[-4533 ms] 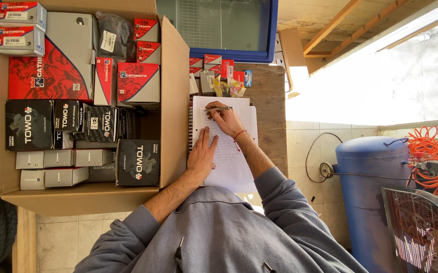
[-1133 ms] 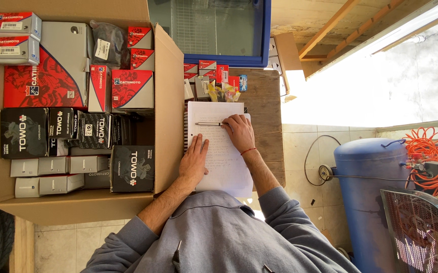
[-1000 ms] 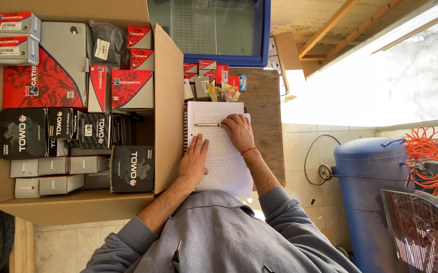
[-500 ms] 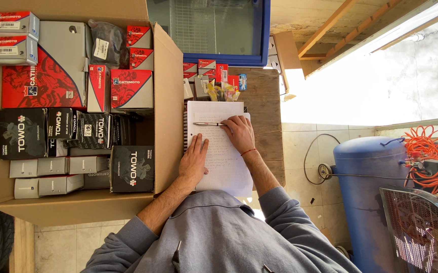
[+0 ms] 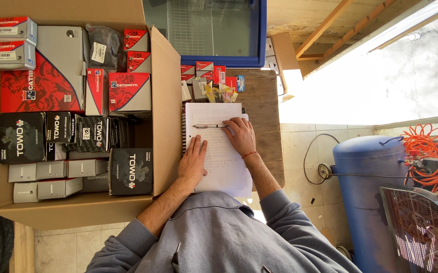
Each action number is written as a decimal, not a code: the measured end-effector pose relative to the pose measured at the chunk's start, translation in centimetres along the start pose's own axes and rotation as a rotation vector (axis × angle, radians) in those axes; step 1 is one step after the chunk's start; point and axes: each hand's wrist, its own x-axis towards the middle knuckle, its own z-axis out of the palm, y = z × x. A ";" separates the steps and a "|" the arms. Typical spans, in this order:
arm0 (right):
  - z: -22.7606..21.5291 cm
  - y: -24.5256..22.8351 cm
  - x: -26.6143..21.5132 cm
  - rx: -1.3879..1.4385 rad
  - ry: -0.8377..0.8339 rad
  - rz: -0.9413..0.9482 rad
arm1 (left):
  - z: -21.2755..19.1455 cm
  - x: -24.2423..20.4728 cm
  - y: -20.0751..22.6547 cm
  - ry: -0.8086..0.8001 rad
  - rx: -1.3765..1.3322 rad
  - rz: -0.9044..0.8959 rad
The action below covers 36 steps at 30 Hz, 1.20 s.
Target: The person repeatedly picks up small red and black boxes from a large cardboard box, places them on a wooden shelf, and returns them to the box. The person also writes on a notepad with a pen.
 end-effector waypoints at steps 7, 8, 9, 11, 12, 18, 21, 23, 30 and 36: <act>-1.7 -1.0 -2.3 0.016 0.017 0.024 | 0.0 0.2 0.1 -0.005 -0.021 -0.006; -1.7 -1.1 -2.5 0.015 0.019 0.023 | 0.0 0.2 0.0 -0.003 -0.020 -0.006; -1.7 -1.1 -2.9 0.010 0.011 0.021 | 0.1 0.2 0.0 -0.007 -0.017 -0.011; -1.6 -1.0 -3.0 0.002 0.005 0.019 | 0.5 0.4 0.0 -0.009 -0.013 -0.014; -1.5 -0.9 -2.9 -0.005 0.011 0.025 | 0.7 0.6 -0.1 -0.008 -0.003 -0.017; -0.2 -0.3 -0.1 -0.025 -0.002 0.015 | 0.4 0.5 0.1 -0.010 0.018 -0.019; 0.7 0.1 0.4 -0.035 -0.024 0.005 | 0.7 0.6 -0.2 -0.008 -0.006 -0.016; 1.1 0.3 0.5 -0.040 -0.025 0.011 | 0.7 0.5 -0.3 -0.005 -0.022 -0.015; 1.5 0.7 0.7 -0.049 -0.017 0.012 | 1.1 0.6 -0.5 -0.006 -0.025 -0.017; 0.9 0.6 0.7 -0.036 -0.061 0.021 | 0.7 0.5 -0.3 -0.006 -0.016 -0.015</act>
